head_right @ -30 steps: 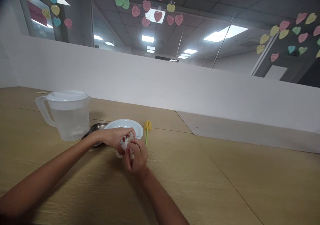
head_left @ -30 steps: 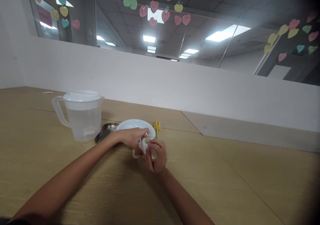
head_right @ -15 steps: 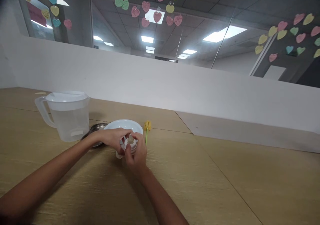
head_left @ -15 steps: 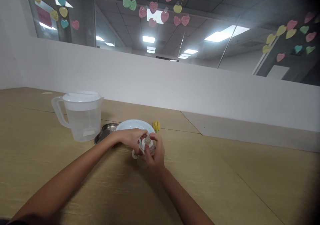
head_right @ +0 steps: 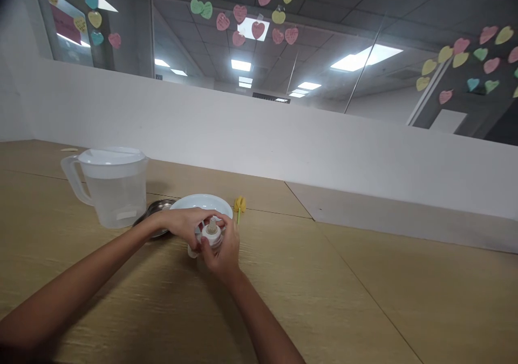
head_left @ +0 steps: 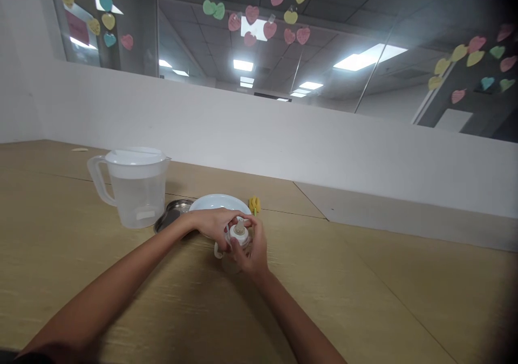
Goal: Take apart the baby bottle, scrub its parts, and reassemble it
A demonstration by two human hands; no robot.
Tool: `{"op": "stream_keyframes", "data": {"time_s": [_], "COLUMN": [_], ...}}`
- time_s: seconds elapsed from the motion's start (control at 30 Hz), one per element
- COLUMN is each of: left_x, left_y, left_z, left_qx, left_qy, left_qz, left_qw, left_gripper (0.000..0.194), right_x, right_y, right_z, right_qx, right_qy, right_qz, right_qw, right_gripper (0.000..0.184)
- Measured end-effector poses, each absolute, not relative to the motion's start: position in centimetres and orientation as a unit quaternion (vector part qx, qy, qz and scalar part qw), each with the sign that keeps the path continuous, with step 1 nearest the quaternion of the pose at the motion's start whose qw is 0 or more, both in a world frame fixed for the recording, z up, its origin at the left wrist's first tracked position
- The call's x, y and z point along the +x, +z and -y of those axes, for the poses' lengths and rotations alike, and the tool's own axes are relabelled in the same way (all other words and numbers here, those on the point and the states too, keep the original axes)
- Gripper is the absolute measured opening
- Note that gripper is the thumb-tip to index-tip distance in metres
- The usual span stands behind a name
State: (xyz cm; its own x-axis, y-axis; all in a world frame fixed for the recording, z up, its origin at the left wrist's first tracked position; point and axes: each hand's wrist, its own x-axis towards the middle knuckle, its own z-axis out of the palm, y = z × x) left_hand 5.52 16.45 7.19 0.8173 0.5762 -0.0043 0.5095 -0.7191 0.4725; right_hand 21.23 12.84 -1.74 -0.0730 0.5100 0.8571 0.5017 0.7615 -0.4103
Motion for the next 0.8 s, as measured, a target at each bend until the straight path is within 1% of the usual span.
{"op": "stream_keyframes", "data": {"time_s": [0.07,0.17,0.3,0.47,0.53,0.6,0.73,0.8], "left_x": [5.5,5.4,5.1,5.0,5.0,4.8,2.6,0.7], "left_y": [7.2,7.3,7.3,6.9,6.9,7.1,8.4,9.2], "left_z": [-16.5,-16.5,-16.8,-17.2,-17.2,-17.1,-17.5,-18.1], "left_qx": [0.925,0.927,0.928,0.931,0.933,0.931,0.899,0.88], "left_qy": [0.067,0.058,0.054,0.036,0.03,0.028,0.011,0.034], "left_qz": [-0.288,-0.287,-0.292,-0.29,-0.277,-0.265,-0.28,-0.317], "left_qw": [0.238,0.235,0.225,0.219,0.229,0.248,0.335,0.351], "left_gripper": [0.077,0.066,0.069,0.049,0.046,0.05,0.08,0.085], "right_x": [21.0,20.9,21.1,20.6,20.3,20.1,19.9,19.8], "right_y": [-1.4,-0.9,-0.6,-1.2,-1.4,-1.6,-1.9,-2.1], "right_z": [-12.8,-12.6,-12.4,-12.6,-12.7,-12.7,-12.6,-12.6], "right_qx": [-0.381,-0.389,-0.327,-0.373,-0.395,-0.403,-0.404,-0.403], "right_qy": [-0.029,-0.034,0.017,0.012,0.012,0.015,0.018,0.01], "right_qz": [0.729,0.753,0.787,0.76,0.745,0.74,0.739,0.737], "right_qw": [0.567,0.53,0.523,0.532,0.538,0.538,0.538,0.543], "right_gripper": [0.038,0.023,0.023,0.027,0.029,0.03,0.029,0.027]}}
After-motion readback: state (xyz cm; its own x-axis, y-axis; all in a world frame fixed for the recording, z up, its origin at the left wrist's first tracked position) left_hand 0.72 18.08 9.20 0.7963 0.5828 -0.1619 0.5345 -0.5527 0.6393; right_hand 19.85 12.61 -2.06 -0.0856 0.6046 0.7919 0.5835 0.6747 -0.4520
